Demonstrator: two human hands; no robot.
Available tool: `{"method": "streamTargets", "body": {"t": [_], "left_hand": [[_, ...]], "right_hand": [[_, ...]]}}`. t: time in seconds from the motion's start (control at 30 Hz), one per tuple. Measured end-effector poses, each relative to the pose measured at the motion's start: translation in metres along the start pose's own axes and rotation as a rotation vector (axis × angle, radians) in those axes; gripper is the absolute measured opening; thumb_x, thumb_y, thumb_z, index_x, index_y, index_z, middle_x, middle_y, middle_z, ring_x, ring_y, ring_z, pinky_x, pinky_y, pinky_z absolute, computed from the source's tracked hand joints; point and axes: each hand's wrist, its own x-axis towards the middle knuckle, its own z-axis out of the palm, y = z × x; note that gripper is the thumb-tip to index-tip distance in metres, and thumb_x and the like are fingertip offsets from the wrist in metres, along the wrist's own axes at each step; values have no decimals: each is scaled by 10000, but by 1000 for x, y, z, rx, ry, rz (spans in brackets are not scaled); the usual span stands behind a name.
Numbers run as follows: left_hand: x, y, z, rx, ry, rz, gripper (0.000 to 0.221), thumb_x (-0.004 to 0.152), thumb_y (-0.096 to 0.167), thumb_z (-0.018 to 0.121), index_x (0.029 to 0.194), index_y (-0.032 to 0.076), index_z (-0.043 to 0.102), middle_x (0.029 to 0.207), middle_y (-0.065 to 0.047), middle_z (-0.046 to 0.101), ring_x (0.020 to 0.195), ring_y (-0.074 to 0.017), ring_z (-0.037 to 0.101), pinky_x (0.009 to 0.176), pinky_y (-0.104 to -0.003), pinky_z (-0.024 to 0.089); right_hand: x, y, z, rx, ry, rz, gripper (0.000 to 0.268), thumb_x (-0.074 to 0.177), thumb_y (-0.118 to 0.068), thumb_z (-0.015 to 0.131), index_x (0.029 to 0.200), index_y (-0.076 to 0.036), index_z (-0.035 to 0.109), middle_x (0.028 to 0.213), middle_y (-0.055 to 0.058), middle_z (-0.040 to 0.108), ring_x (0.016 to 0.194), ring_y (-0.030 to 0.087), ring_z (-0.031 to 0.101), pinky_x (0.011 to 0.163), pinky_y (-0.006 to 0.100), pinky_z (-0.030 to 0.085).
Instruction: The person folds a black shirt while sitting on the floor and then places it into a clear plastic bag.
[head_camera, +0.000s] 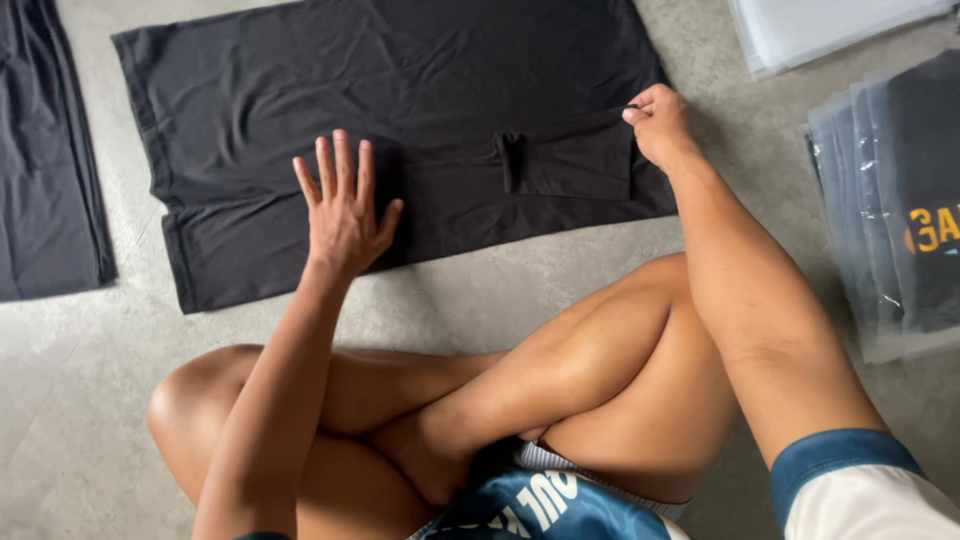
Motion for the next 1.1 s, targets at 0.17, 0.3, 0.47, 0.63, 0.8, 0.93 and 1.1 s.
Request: {"method": "streamTargets", "body": {"t": [0.17,0.3,0.47,0.63,0.8,0.93,1.1], "left_hand": [[17,78,8,-140,120,343,697,824,338,759,1378,16,486,1492,-234,360,1390,-427,338,1135,-567,297],[32,128,45,-127,87,393,647,992,415,496,1490,29,354,1543,-213,312,1451,-345,261,1193,-487,197],[67,154,72,-246,243,243,484,1003,204,378,1444,8,411,1489,-206,417,1409,-362,350,1174,-466,250],[78,155,86,-177,-19,108,616,1006,379,350,1536,75,273,1597,-154,230,1487,-296,151,1217,-449,70],[75,152,89,-166,-89,60,660,994,420,324,1559,101,204,1623,-134,159,1504,-284,96,1227,-440,39],[58,132,84,-193,11,179,662,1007,479,308,1563,134,200,1624,-135,139,1503,-289,108,1219,-460,50],[0,42,67,-148,149,226,596,1009,410,401,1538,153,302,1582,-177,246,1458,-328,245,1181,-486,171]], "right_hand": [[4,-1,7,48,-27,-74,90,915,-130,703,881,-140,620,769,-8,625,705,114,588,667,296,487],[-29,-38,-10,-136,176,-285,68,909,-168,693,905,-137,633,831,52,712,776,301,659,706,424,479],[-104,-96,16,-456,188,-561,489,982,-270,531,1407,-47,440,1407,229,487,1306,413,441,1041,506,348],[-115,-110,1,-562,-381,-201,673,1057,-474,274,1588,-132,39,1634,188,-55,1502,384,-57,1217,534,-30],[-109,-105,12,-608,-429,-167,687,1044,-533,217,1585,-202,-46,1630,136,-145,1501,345,-127,1208,528,-88],[-115,-113,8,-635,-380,-221,709,1035,-542,230,1583,-171,-25,1628,161,-113,1496,358,-119,1198,545,-99],[-124,-114,13,-561,-369,-568,688,1033,-472,313,1588,-149,65,1632,183,-32,1506,373,-10,1209,541,-4]]}}
